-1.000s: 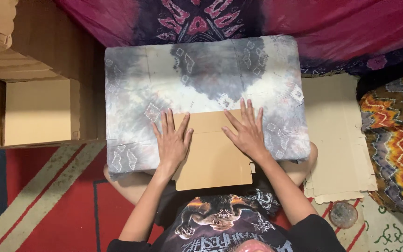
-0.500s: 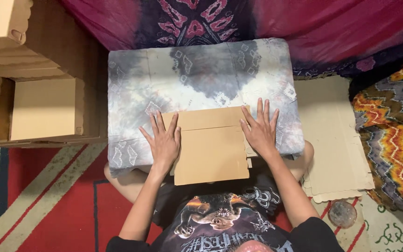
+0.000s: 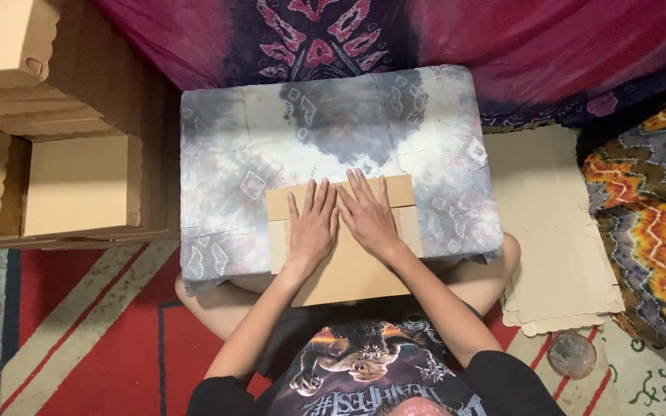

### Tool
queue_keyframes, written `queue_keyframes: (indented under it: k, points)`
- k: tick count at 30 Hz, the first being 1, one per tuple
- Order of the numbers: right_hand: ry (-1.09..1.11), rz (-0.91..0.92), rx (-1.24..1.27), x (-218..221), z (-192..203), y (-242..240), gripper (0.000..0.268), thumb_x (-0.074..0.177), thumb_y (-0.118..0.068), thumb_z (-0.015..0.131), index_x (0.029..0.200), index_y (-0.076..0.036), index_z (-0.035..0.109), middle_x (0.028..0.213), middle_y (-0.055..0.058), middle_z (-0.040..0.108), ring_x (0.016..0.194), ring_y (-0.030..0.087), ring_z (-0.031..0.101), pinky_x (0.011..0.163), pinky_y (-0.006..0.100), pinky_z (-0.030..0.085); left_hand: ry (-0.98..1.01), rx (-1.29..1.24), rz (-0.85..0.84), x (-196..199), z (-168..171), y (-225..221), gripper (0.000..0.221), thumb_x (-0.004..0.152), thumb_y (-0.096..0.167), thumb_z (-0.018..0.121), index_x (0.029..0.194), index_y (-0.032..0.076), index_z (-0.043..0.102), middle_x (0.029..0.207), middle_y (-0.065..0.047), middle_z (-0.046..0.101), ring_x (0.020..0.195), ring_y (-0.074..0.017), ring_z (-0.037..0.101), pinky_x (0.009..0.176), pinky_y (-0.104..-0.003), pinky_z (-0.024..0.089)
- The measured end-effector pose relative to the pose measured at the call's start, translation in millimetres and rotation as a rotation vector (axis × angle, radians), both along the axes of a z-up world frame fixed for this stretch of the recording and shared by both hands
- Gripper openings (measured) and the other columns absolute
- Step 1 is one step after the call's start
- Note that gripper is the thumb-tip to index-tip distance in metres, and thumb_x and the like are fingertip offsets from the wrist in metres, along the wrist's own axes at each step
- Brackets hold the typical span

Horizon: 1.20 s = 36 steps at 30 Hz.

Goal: Folding pre-cut cardboard sheets into packaging components

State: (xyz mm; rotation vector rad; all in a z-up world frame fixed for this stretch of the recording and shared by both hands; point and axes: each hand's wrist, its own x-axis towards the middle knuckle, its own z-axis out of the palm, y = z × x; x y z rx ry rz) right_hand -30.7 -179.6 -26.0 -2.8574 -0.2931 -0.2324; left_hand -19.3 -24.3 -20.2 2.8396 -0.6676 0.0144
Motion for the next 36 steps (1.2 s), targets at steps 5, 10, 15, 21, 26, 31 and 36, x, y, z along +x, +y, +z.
queue_keyframes:
  k: [5,10,15,21,26,31,36]
  points:
    - [0.059,-0.040,-0.002,-2,15,-5,0.050,0.105,-0.046,0.043,0.149,-0.024,0.052,0.164,0.016,0.036,0.156,0.032,0.022,0.121,0.066,0.009,0.029,-0.011,0.054,3,2,4,0.054,0.107,0.042,0.031,0.158,0.028,0.037,0.168,-0.007,0.028,0.157,-0.0282,0.017,0.123,-0.063,0.007]
    - [0.121,-0.097,0.035,-8,24,-27,0.054,0.103,-0.057,0.045,0.148,-0.028,0.055,0.165,0.016,0.033,0.158,0.033,0.015,0.122,0.064,0.003,0.068,-0.041,0.129,4,11,22,0.053,0.106,0.043,0.036,0.158,0.033,0.038,0.169,-0.014,0.023,0.157,-0.0350,0.011,0.120,-0.068,0.004]
    - [0.095,-0.173,0.000,-19,30,-55,0.052,0.102,-0.053,0.050,0.147,-0.028,0.055,0.167,0.017,0.030,0.157,0.035,0.017,0.121,0.066,0.008,0.058,-0.014,0.245,2,5,47,0.051,0.106,0.042,0.036,0.157,0.039,0.036,0.170,-0.015,0.019,0.158,-0.0352,0.006,0.117,-0.072,-0.002]
    - [0.106,-0.243,0.013,-27,31,-79,0.052,0.103,-0.051,0.049,0.147,-0.026,0.056,0.167,0.020,0.029,0.158,0.036,0.016,0.122,0.066,0.008,0.067,-0.010,0.294,-2,7,64,0.050,0.106,0.043,0.034,0.157,0.039,0.037,0.171,-0.015,0.017,0.158,-0.0368,0.007,0.116,-0.075,-0.006]
    - [0.103,-0.291,-0.029,-33,21,-90,0.050,0.106,-0.046,0.045,0.150,-0.024,0.054,0.168,0.019,0.027,0.158,0.034,0.015,0.122,0.066,0.007,0.036,-0.014,0.306,-4,5,65,0.050,0.106,0.040,0.032,0.156,0.036,0.038,0.171,-0.015,0.018,0.158,-0.0364,0.007,0.116,-0.075,-0.007]
    - [0.089,-0.332,-0.049,-33,23,-75,0.048,0.108,-0.039,0.039,0.149,-0.019,0.055,0.167,0.018,0.031,0.158,0.032,0.017,0.121,0.066,0.009,-0.033,-0.005,0.263,-6,8,57,0.051,0.106,0.033,0.033,0.157,0.025,0.039,0.169,-0.014,0.025,0.157,-0.0336,0.015,0.114,-0.078,-0.007]
    - [0.021,-0.205,-0.096,-23,22,-44,0.046,0.107,-0.037,0.042,0.144,-0.015,0.059,0.164,0.016,0.037,0.157,0.030,0.023,0.121,0.066,0.009,-0.107,0.030,0.166,-5,-3,43,0.055,0.106,0.035,0.034,0.156,0.014,0.040,0.166,-0.006,0.033,0.156,-0.0240,0.021,0.116,-0.078,0.000]
